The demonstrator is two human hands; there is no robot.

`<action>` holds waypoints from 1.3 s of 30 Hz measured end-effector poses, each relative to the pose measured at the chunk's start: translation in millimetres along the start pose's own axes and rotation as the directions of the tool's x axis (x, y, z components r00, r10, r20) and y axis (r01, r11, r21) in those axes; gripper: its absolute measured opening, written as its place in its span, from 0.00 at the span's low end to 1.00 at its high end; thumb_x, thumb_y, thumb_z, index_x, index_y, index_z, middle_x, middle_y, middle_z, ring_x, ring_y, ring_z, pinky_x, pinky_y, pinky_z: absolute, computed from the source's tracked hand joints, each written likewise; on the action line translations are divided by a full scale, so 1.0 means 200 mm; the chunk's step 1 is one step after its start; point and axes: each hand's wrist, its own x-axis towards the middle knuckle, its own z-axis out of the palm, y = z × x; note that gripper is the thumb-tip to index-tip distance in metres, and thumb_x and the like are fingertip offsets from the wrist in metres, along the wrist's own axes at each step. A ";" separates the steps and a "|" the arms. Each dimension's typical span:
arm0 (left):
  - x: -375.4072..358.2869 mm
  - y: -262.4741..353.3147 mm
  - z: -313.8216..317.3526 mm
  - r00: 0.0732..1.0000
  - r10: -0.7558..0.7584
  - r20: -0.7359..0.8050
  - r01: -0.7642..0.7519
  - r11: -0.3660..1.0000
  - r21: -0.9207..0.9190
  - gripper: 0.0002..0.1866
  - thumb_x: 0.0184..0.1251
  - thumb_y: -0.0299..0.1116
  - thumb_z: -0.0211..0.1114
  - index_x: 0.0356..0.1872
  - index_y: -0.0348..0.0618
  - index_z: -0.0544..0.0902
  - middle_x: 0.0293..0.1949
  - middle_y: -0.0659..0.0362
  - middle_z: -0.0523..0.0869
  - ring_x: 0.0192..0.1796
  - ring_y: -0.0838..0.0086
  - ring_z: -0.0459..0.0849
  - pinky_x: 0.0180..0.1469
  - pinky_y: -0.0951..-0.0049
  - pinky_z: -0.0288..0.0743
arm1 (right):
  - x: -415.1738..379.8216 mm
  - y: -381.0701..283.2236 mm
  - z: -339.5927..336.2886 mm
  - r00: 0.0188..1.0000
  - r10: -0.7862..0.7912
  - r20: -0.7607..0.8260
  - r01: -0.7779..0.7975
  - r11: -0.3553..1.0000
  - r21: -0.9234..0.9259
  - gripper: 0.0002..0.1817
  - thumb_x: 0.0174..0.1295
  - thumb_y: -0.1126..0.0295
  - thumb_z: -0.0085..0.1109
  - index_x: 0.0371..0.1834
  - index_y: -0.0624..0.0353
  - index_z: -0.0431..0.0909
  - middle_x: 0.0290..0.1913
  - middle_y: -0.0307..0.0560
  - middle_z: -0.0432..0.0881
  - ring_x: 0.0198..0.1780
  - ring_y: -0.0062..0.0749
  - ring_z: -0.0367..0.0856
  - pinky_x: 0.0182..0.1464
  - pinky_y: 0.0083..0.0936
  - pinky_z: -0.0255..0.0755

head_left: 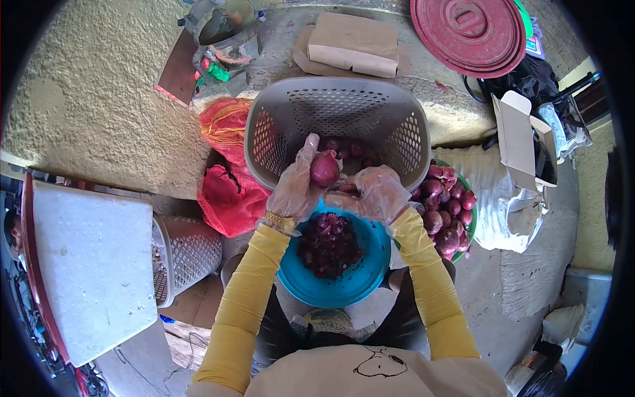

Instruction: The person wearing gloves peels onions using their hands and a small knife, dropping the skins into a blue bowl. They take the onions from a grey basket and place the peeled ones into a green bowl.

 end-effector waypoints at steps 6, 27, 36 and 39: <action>0.02 0.03 -0.06 0.998 -0.055 -0.030 0.054 0.998 -0.030 0.33 0.77 0.58 0.63 0.58 0.32 0.76 0.43 0.48 0.85 0.46 0.55 0.87 0.53 0.53 0.87 | -0.06 -0.09 -0.02 0.984 -0.174 -0.034 0.173 0.984 -0.033 0.28 0.57 0.34 0.69 0.31 0.49 0.92 0.25 0.49 0.85 0.32 0.49 0.86 0.38 0.43 0.77; 0.01 -0.02 -0.05 0.996 -0.058 0.064 0.055 0.997 0.056 0.29 0.79 0.55 0.62 0.56 0.33 0.80 0.49 0.49 0.85 0.48 0.61 0.87 0.49 0.59 0.88 | -0.01 -0.07 -0.06 0.959 0.248 -0.137 -0.225 0.961 0.162 0.38 0.41 0.36 0.84 0.39 0.63 0.89 0.32 0.55 0.88 0.36 0.40 0.90 0.41 0.34 0.81; 0.08 -0.14 -0.13 0.996 0.057 0.074 -0.068 0.985 0.156 0.27 0.80 0.53 0.62 0.55 0.34 0.81 0.46 0.50 0.86 0.47 0.59 0.88 0.48 0.59 0.88 | -0.02 -0.02 -0.02 0.972 0.196 -0.129 -0.182 0.977 0.115 0.35 0.49 0.33 0.75 0.40 0.56 0.90 0.36 0.59 0.87 0.42 0.60 0.86 0.48 0.49 0.77; 0.04 -0.08 -0.09 0.995 0.057 0.077 -0.069 0.984 0.163 0.27 0.80 0.53 0.61 0.54 0.34 0.81 0.45 0.50 0.86 0.46 0.59 0.88 0.47 0.59 0.88 | -0.02 0.00 0.01 0.972 0.111 -0.208 -0.098 0.993 0.069 0.35 0.51 0.37 0.78 0.39 0.65 0.89 0.29 0.61 0.84 0.33 0.53 0.87 0.39 0.41 0.78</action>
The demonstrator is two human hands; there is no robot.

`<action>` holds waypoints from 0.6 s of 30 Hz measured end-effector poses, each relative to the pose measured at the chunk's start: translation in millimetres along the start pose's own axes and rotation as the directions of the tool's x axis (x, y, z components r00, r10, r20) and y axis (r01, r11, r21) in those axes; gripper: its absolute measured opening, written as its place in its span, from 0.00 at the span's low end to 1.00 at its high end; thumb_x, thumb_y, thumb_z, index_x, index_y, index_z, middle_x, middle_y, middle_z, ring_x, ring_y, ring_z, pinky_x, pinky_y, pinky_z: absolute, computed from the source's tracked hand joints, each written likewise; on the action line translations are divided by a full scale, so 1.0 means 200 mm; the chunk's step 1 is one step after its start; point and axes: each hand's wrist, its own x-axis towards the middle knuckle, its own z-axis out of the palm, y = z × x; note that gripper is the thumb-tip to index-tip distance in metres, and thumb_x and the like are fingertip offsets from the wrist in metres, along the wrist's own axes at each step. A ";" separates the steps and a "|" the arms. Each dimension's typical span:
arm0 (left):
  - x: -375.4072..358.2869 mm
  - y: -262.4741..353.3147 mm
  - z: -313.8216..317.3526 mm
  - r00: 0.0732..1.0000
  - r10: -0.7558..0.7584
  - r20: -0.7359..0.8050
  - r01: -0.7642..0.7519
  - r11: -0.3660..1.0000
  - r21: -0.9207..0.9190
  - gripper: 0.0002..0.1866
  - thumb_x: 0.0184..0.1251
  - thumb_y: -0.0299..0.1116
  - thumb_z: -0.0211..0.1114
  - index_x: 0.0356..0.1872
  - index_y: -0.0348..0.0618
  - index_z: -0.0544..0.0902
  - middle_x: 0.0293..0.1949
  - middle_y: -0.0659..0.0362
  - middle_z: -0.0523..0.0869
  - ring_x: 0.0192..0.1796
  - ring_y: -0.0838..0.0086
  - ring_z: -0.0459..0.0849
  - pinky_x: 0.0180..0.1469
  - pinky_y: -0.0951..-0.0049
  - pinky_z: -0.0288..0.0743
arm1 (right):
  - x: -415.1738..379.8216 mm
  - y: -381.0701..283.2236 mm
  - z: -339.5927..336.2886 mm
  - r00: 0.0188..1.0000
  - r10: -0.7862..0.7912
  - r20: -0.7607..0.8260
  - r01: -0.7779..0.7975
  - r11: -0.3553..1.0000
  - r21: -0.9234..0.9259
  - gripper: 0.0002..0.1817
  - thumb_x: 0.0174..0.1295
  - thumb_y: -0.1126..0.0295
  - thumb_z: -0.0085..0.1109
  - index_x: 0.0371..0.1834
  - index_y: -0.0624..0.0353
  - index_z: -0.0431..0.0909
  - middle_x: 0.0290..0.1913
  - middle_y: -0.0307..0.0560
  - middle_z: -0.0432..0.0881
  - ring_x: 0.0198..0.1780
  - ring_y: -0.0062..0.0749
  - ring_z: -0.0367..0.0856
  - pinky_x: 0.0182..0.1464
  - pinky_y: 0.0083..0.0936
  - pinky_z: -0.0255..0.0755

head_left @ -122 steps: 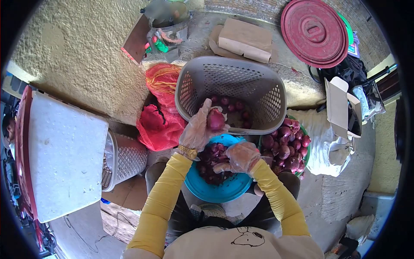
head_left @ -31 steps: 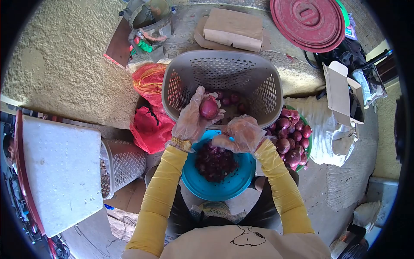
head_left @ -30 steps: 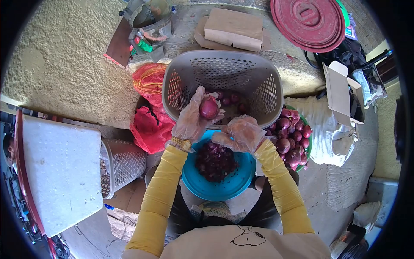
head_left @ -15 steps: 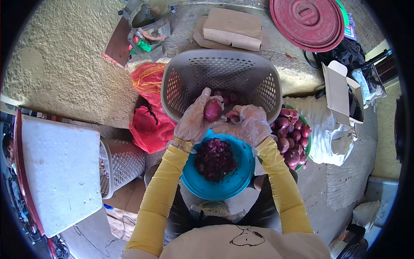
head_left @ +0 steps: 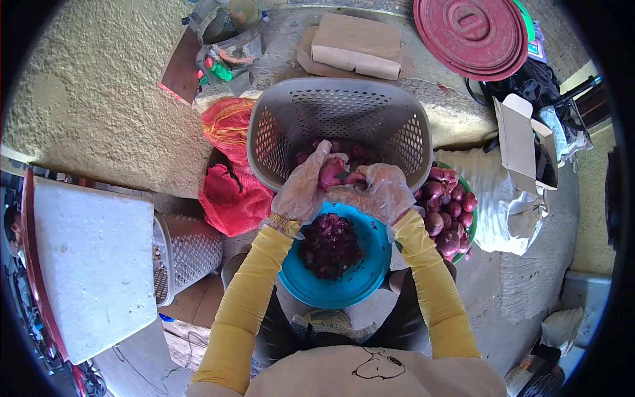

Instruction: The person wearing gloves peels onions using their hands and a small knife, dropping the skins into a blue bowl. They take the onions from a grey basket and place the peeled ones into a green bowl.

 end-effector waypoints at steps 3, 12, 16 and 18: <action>0.03 -0.05 -0.03 1.000 -0.012 0.013 0.012 0.999 0.050 0.27 0.80 0.54 0.61 0.53 0.34 0.81 0.45 0.50 0.86 0.46 0.61 0.88 0.47 0.60 0.88 | 0.00 -0.01 0.00 1.000 0.017 0.019 -0.018 0.997 0.081 0.35 0.52 0.37 0.77 0.38 0.65 0.89 0.28 0.62 0.84 0.33 0.57 0.86 0.38 0.41 0.77; -0.05 0.06 0.05 0.998 -0.061 0.005 0.062 0.996 -0.069 0.26 0.79 0.53 0.63 0.57 0.37 0.79 0.47 0.52 0.84 0.46 0.67 0.85 0.50 0.64 0.85 | 0.02 -0.04 -0.02 0.990 0.005 0.140 0.008 0.996 -0.088 0.35 0.59 0.28 0.63 0.42 0.52 0.91 0.32 0.55 0.86 0.41 0.57 0.87 0.46 0.47 0.79; -0.10 0.15 0.13 0.998 -0.057 0.029 0.060 0.989 -0.136 0.25 0.77 0.53 0.65 0.56 0.40 0.77 0.47 0.53 0.83 0.46 0.62 0.86 0.50 0.60 0.86 | 0.00 -0.06 0.00 0.972 -0.004 0.235 0.027 0.995 -0.095 0.36 0.59 0.26 0.60 0.43 0.50 0.91 0.33 0.54 0.88 0.41 0.56 0.88 0.46 0.47 0.80; -0.07 0.13 0.06 0.997 -0.082 0.004 0.082 0.987 -0.138 0.26 0.77 0.54 0.66 0.56 0.40 0.76 0.46 0.53 0.83 0.45 0.59 0.87 0.50 0.57 0.87 | 0.00 -0.10 -0.03 0.923 -0.114 0.368 0.159 0.983 -0.095 0.37 0.59 0.25 0.59 0.41 0.49 0.92 0.33 0.53 0.88 0.40 0.56 0.88 0.45 0.48 0.80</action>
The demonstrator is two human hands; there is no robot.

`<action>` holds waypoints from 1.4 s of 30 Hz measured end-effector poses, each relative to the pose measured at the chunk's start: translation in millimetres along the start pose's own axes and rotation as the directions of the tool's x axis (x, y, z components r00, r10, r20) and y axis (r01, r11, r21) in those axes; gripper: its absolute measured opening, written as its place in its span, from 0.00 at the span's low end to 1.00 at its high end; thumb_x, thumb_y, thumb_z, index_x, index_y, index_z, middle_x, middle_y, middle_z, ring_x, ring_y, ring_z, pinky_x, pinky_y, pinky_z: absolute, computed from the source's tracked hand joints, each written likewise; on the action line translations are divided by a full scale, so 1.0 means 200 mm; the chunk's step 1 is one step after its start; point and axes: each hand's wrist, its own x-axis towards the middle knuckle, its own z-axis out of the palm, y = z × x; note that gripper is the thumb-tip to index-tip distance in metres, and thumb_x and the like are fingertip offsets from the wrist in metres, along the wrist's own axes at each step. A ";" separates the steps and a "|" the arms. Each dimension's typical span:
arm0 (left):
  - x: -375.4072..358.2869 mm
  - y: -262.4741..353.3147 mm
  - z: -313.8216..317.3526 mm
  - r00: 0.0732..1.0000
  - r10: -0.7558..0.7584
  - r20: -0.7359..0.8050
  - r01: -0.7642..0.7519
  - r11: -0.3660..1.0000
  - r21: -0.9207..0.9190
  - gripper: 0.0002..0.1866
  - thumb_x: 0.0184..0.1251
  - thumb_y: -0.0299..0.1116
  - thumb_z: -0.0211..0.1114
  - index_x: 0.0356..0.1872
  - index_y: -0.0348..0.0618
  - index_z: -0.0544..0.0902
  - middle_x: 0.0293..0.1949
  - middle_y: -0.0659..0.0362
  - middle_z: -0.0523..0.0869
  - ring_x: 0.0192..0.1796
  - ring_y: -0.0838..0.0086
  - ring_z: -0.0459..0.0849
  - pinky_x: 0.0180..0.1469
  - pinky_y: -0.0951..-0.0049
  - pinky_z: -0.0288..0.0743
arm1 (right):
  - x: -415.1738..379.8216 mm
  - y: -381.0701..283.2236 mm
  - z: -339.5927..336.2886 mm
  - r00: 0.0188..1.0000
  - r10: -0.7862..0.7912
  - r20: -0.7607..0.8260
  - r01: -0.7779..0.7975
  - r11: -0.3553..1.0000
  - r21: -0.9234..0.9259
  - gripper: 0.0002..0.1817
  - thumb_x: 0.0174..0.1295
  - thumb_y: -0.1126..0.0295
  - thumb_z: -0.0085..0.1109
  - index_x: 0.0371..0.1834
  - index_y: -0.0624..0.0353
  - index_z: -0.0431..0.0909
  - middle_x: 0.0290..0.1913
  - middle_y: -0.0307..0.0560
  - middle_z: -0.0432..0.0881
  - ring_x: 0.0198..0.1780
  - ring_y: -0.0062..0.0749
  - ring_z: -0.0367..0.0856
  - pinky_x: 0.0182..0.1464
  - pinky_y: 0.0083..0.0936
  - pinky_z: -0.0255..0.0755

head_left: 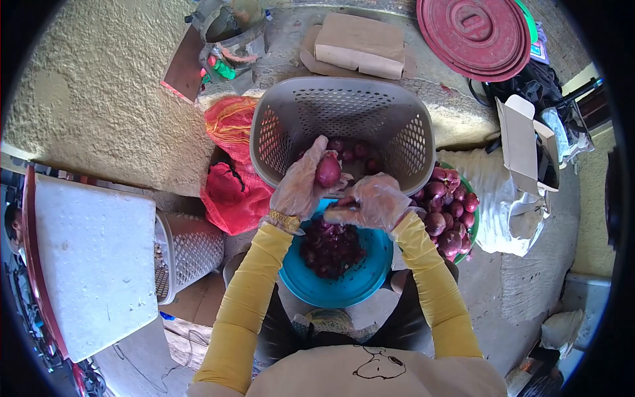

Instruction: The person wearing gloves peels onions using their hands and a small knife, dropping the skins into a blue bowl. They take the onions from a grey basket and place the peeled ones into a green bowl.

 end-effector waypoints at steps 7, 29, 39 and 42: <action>0.04 0.02 -0.05 0.999 -0.038 -0.005 0.038 0.999 -0.026 0.29 0.78 0.58 0.62 0.55 0.37 0.77 0.45 0.50 0.84 0.45 0.53 0.88 0.51 0.53 0.87 | -0.01 -0.03 0.06 0.996 -0.064 0.064 0.058 0.994 0.088 0.36 0.56 0.24 0.61 0.32 0.50 0.91 0.33 0.53 0.88 0.38 0.57 0.87 0.44 0.49 0.79; 0.04 -0.06 -0.04 0.995 -0.047 0.088 0.052 0.997 -0.055 0.21 0.81 0.47 0.61 0.58 0.37 0.79 0.51 0.51 0.86 0.52 0.57 0.88 0.53 0.52 0.88 | -0.01 0.11 0.03 0.928 0.202 -0.312 -0.187 0.979 0.079 0.32 0.52 0.37 0.74 0.41 0.58 0.88 0.35 0.57 0.87 0.43 0.55 0.86 0.47 0.45 0.76; 0.06 -0.07 -0.06 0.995 -0.039 0.097 0.038 0.999 0.008 0.22 0.82 0.47 0.61 0.59 0.37 0.80 0.51 0.51 0.86 0.51 0.59 0.88 0.52 0.55 0.89 | -0.01 0.07 0.02 0.923 0.225 -0.312 -0.185 0.971 0.153 0.33 0.50 0.37 0.74 0.41 0.60 0.88 0.36 0.59 0.86 0.44 0.58 0.86 0.48 0.46 0.76; 0.05 -0.06 -0.05 0.994 -0.048 0.094 0.049 0.999 -0.009 0.22 0.81 0.47 0.61 0.58 0.37 0.80 0.51 0.52 0.87 0.51 0.59 0.88 0.51 0.56 0.89 | -0.01 0.08 0.02 0.928 0.227 -0.294 -0.177 0.966 0.188 0.36 0.49 0.38 0.77 0.42 0.65 0.88 0.35 0.61 0.86 0.40 0.57 0.86 0.46 0.43 0.77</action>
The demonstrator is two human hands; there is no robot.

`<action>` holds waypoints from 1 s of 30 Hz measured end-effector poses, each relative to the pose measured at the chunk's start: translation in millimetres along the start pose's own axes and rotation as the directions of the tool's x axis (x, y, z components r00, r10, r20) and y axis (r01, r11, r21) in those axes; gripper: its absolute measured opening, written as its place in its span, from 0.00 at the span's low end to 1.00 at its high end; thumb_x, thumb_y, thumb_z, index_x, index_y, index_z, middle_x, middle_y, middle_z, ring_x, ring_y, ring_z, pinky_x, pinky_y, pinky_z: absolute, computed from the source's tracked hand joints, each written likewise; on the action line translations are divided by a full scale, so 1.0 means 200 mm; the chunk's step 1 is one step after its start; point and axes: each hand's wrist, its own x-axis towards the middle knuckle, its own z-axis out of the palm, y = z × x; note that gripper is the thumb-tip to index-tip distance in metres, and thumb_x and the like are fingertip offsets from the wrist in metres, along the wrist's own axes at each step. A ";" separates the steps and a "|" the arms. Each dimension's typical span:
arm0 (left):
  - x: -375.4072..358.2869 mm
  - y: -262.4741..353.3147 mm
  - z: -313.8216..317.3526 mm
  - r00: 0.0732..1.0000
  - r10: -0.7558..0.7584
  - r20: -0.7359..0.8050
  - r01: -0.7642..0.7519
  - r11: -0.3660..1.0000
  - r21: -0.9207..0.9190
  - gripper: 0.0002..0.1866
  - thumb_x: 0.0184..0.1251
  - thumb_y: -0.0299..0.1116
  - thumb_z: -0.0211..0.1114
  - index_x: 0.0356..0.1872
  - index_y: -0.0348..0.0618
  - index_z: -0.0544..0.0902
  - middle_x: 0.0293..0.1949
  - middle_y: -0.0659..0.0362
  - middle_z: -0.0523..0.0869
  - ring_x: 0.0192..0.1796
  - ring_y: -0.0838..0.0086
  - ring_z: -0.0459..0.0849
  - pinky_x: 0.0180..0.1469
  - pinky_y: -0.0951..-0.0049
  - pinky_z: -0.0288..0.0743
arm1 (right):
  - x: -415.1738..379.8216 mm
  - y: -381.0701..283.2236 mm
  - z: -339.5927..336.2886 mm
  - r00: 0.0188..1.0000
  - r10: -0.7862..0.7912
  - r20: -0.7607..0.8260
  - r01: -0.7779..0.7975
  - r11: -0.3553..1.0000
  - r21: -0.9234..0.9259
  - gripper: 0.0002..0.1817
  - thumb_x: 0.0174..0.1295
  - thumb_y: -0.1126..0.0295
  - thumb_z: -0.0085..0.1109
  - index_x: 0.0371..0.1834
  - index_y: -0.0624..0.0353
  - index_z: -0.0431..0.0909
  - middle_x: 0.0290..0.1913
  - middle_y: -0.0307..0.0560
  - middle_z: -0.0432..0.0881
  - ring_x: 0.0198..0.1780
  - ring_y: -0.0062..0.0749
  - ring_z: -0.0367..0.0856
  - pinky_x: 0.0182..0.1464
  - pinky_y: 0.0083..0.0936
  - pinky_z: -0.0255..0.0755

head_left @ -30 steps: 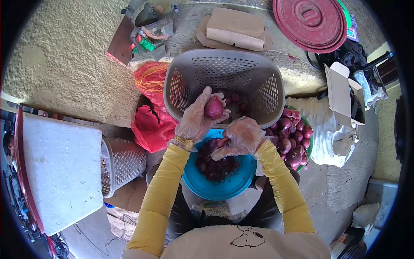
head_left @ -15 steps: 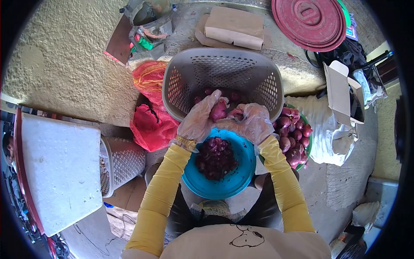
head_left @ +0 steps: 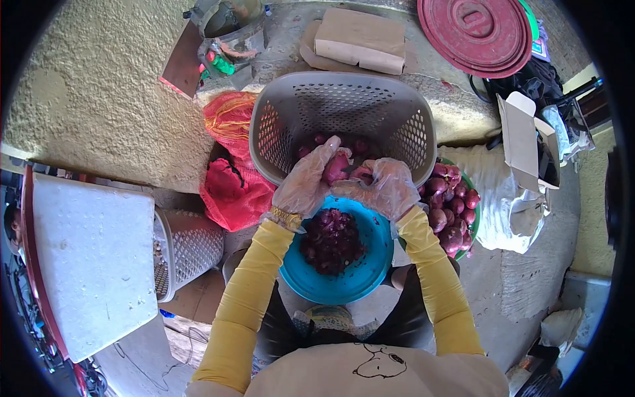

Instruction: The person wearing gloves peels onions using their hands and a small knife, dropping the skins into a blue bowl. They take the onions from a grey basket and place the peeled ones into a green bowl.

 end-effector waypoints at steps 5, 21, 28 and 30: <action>-0.01 0.01 0.01 1.000 -0.013 -0.003 0.013 1.000 -0.005 0.21 0.81 0.47 0.62 0.57 0.37 0.81 0.50 0.52 0.87 0.49 0.60 0.88 0.50 0.57 0.89 | 0.00 0.00 0.00 1.000 -0.012 0.011 0.011 0.999 0.050 0.33 0.51 0.40 0.78 0.40 0.65 0.89 0.31 0.62 0.85 0.35 0.56 0.86 0.40 0.42 0.77; 0.06 -0.11 -0.10 0.967 0.231 -0.106 -0.188 0.932 0.311 0.23 0.76 0.48 0.68 0.58 0.39 0.80 0.50 0.54 0.85 0.48 0.65 0.85 0.49 0.61 0.86 | -0.01 0.00 0.05 0.998 -0.062 0.006 0.062 0.993 -0.103 0.38 0.56 0.31 0.68 0.40 0.61 0.91 0.29 0.62 0.85 0.37 0.58 0.87 0.43 0.45 0.79; 0.01 0.00 -0.02 0.997 0.007 -0.075 -0.014 0.996 -0.093 0.22 0.77 0.50 0.67 0.56 0.41 0.79 0.48 0.53 0.84 0.47 0.61 0.87 0.50 0.53 0.87 | -0.01 -0.01 0.06 0.978 -0.086 0.189 0.140 0.944 -0.299 0.38 0.55 0.24 0.62 0.40 0.51 0.92 0.26 0.53 0.85 0.36 0.54 0.87 0.42 0.45 0.80; 0.00 0.01 -0.02 0.997 -0.006 -0.073 0.000 0.997 -0.076 0.23 0.76 0.50 0.67 0.55 0.41 0.78 0.47 0.52 0.84 0.45 0.58 0.87 0.49 0.51 0.88 | 0.00 -0.04 0.06 0.964 -0.083 0.251 0.160 0.939 -0.303 0.38 0.55 0.24 0.62 0.36 0.51 0.91 0.30 0.52 0.87 0.37 0.55 0.88 0.43 0.44 0.80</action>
